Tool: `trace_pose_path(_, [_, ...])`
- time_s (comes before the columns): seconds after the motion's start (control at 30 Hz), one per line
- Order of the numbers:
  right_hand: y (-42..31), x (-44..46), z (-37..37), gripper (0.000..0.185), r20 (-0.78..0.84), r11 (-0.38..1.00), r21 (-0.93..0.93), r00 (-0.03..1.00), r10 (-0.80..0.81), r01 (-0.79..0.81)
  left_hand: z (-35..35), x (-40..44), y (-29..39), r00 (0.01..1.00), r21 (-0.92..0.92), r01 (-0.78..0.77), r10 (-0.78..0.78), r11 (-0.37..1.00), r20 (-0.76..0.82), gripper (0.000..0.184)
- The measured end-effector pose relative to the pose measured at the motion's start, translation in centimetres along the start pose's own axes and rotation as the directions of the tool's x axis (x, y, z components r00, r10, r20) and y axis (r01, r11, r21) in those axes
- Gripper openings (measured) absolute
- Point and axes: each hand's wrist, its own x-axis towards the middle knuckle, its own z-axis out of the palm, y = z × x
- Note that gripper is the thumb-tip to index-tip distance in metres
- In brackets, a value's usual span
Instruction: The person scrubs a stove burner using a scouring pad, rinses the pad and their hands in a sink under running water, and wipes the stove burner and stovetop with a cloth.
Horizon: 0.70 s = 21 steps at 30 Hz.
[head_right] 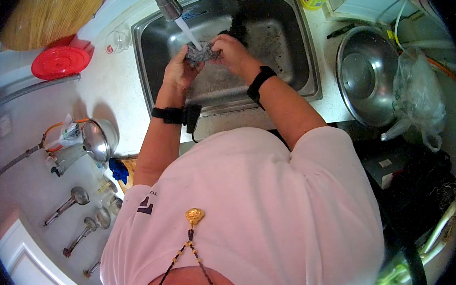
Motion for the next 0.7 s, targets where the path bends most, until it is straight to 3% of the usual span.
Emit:
trace_pose_path(0.13, [0.1,0.0,-0.3,0.016,0.020,0.990,0.126,0.998,-0.065,0.062,-0.5,0.2,-0.2,1.000,0.006,0.003,-0.003,1.000,-0.010,0.022])
trace_pose_path(0.2, [0.0,0.3,-0.8,0.016,0.007,0.989,0.132,0.998,-0.062,0.061,-1.0,-0.1,-0.3,0.997,0.073,-0.052,0.048,0.996,0.056,0.029])
trace_pose_path(0.33, [0.0,0.0,-0.7,0.017,0.011,0.979,0.191,0.997,-0.079,0.076,-1.0,-0.4,-0.1,0.992,0.060,-0.022,0.014,0.998,0.126,0.033])
trace_pose_path(0.4, [0.1,0.1,-0.5,0.017,0.058,0.973,0.218,0.994,-0.090,0.076,0.0,-1.1,-0.1,0.992,0.086,0.121,-0.124,0.989,0.028,0.035])
trace_pose_path(0.6, [0.0,0.4,-0.1,0.015,0.098,0.978,0.198,0.991,-0.091,0.070,0.5,-2.4,0.0,0.968,0.283,0.192,-0.229,0.940,0.105,0.031])
trace_pose_path(0.7, [-0.1,0.8,-0.6,0.015,0.100,0.983,0.161,0.989,-0.106,0.089,0.0,-2.5,0.0,0.992,0.192,0.114,-0.122,0.975,0.032,0.027])
